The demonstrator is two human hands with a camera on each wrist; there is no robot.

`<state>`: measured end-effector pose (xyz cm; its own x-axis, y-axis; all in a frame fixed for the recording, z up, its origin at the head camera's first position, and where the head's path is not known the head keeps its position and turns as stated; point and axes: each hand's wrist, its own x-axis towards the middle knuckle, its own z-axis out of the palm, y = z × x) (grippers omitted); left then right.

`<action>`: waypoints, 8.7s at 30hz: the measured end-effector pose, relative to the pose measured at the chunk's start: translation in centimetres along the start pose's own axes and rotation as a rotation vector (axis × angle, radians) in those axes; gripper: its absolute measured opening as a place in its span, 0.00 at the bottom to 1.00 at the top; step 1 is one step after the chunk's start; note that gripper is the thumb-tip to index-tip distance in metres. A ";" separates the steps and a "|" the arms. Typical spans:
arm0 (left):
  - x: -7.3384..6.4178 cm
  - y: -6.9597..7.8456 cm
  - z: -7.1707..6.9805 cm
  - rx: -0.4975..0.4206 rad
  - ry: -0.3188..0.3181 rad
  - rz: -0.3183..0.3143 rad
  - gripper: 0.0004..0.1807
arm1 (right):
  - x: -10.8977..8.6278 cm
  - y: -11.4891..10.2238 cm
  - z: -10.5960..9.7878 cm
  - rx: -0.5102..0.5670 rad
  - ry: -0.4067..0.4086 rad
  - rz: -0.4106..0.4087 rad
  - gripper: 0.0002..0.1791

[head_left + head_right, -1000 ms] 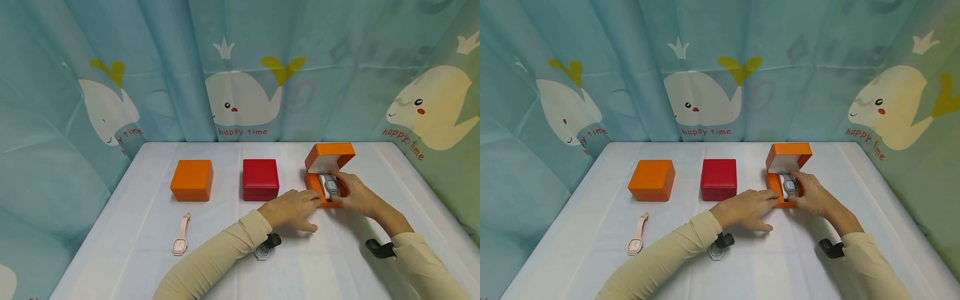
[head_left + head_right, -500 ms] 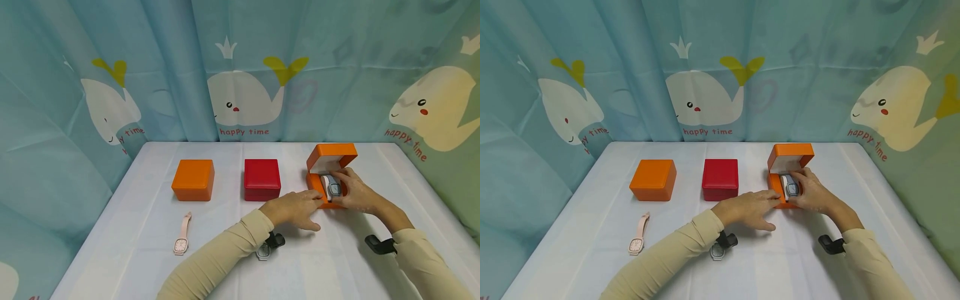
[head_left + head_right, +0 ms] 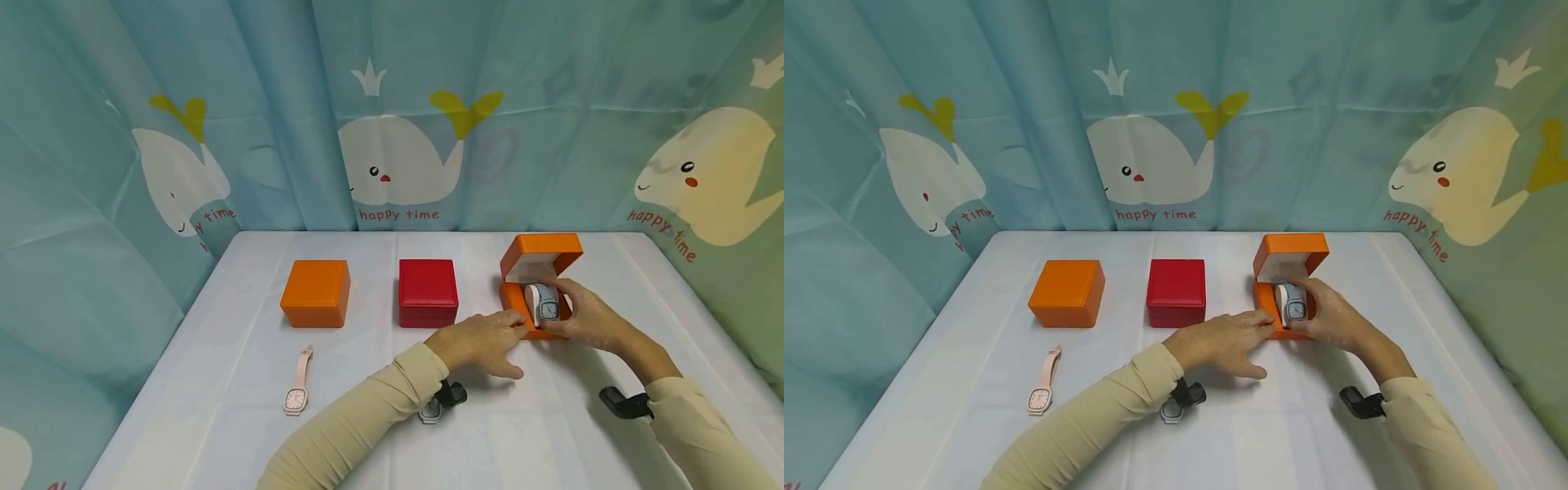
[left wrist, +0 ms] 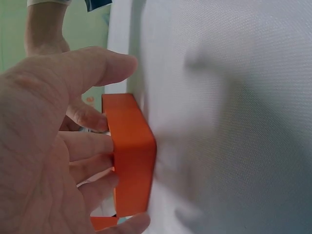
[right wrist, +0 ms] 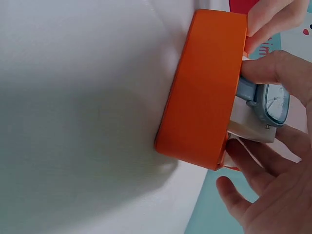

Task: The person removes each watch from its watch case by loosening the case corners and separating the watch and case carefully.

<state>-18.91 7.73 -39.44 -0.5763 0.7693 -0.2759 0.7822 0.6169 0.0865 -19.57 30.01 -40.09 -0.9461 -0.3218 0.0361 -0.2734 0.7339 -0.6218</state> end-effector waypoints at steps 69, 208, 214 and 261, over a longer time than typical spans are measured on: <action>-4.3 -1.0 2.1 -0.362 0.435 0.208 0.52 | -6.8 -3.0 1.9 0.184 0.183 -0.178 0.39; -6.9 -2.3 4.9 -0.794 0.582 0.312 0.39 | -8.1 -5.9 7.5 0.978 -0.077 0.145 0.25; -7.0 -2.4 4.8 -0.808 0.581 0.319 0.40 | -8.2 -6.5 7.8 0.978 -0.014 0.180 0.24; -7.4 -3.6 4.6 -0.876 0.624 0.296 0.39 | -9.0 -5.1 7.2 1.121 -0.017 0.179 0.26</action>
<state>-16.34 -0.89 -42.16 -0.6053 0.7019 0.3755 0.6130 0.1100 0.7824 -8.40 24.83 -42.87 -0.9510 -0.2809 -0.1292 0.1835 -0.1766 -0.9670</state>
